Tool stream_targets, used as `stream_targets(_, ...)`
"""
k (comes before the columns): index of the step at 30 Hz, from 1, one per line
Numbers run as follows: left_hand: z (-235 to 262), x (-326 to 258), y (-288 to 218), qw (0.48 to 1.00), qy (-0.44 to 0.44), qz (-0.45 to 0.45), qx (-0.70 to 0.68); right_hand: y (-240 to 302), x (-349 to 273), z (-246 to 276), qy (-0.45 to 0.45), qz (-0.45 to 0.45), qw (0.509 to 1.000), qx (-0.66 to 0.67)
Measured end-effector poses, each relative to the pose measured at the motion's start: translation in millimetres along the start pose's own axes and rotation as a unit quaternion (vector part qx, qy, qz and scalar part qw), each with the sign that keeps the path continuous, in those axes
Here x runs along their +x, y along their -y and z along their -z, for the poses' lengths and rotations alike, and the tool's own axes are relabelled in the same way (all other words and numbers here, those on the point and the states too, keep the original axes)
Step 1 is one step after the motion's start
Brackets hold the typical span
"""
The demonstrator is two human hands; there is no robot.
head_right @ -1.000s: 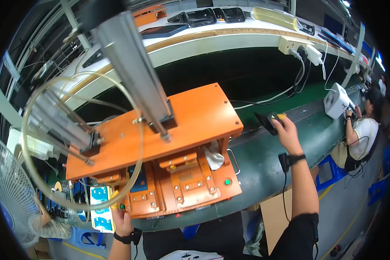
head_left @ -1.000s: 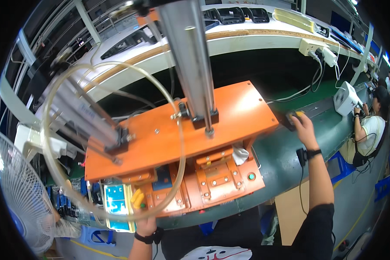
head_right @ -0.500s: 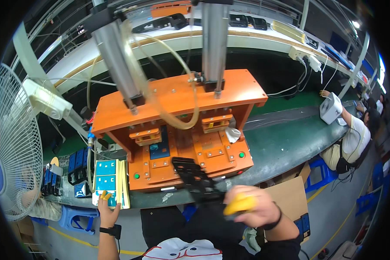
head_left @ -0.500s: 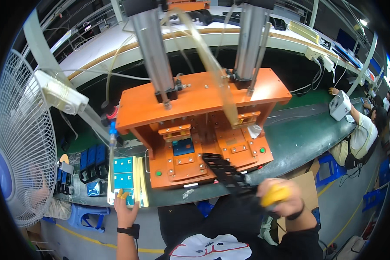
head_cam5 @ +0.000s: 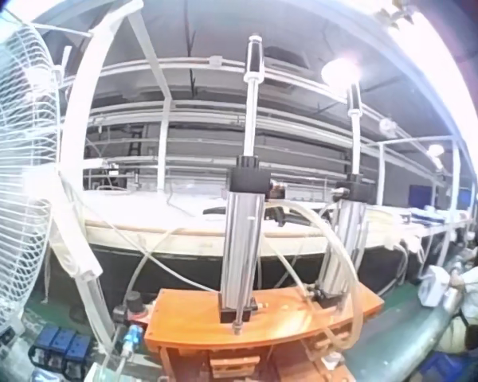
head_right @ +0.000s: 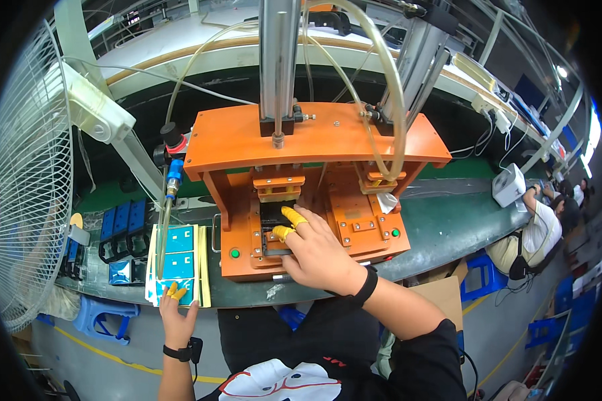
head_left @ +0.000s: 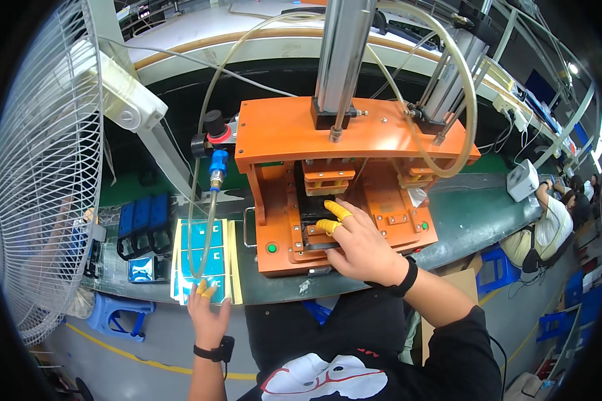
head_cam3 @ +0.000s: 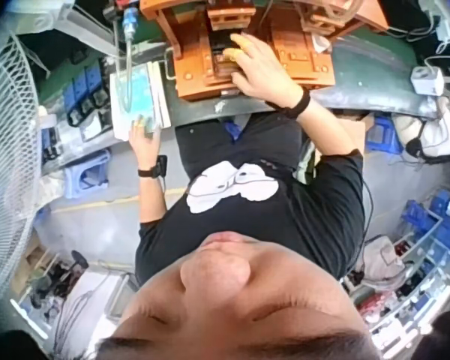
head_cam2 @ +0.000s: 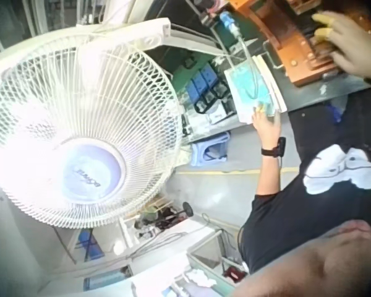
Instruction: Assembling plastic components using a pneumatic press machine in a factory setting.
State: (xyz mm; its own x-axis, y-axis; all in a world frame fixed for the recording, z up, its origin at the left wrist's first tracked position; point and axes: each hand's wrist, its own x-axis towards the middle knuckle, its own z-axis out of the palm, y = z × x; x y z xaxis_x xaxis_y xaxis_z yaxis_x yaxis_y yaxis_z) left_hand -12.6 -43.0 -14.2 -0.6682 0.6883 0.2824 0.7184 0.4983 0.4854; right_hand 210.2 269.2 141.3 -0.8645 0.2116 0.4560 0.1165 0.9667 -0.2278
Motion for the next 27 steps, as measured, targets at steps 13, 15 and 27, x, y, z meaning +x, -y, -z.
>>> stream_targets(13,16,12,-7,0.998,0.010,-0.029,0.048,34,22,-2,0.059,-0.008,0.994,-0.096)
stream_targets(15,17,14,-3,0.998,-0.004,-0.034,0.046,59,11,-18,-0.015,0.019,0.998,-0.059)
stream_targets(27,55,80,50,0.955,0.110,0.195,-0.194,131,5,-167,0.127,0.027,0.964,0.230)
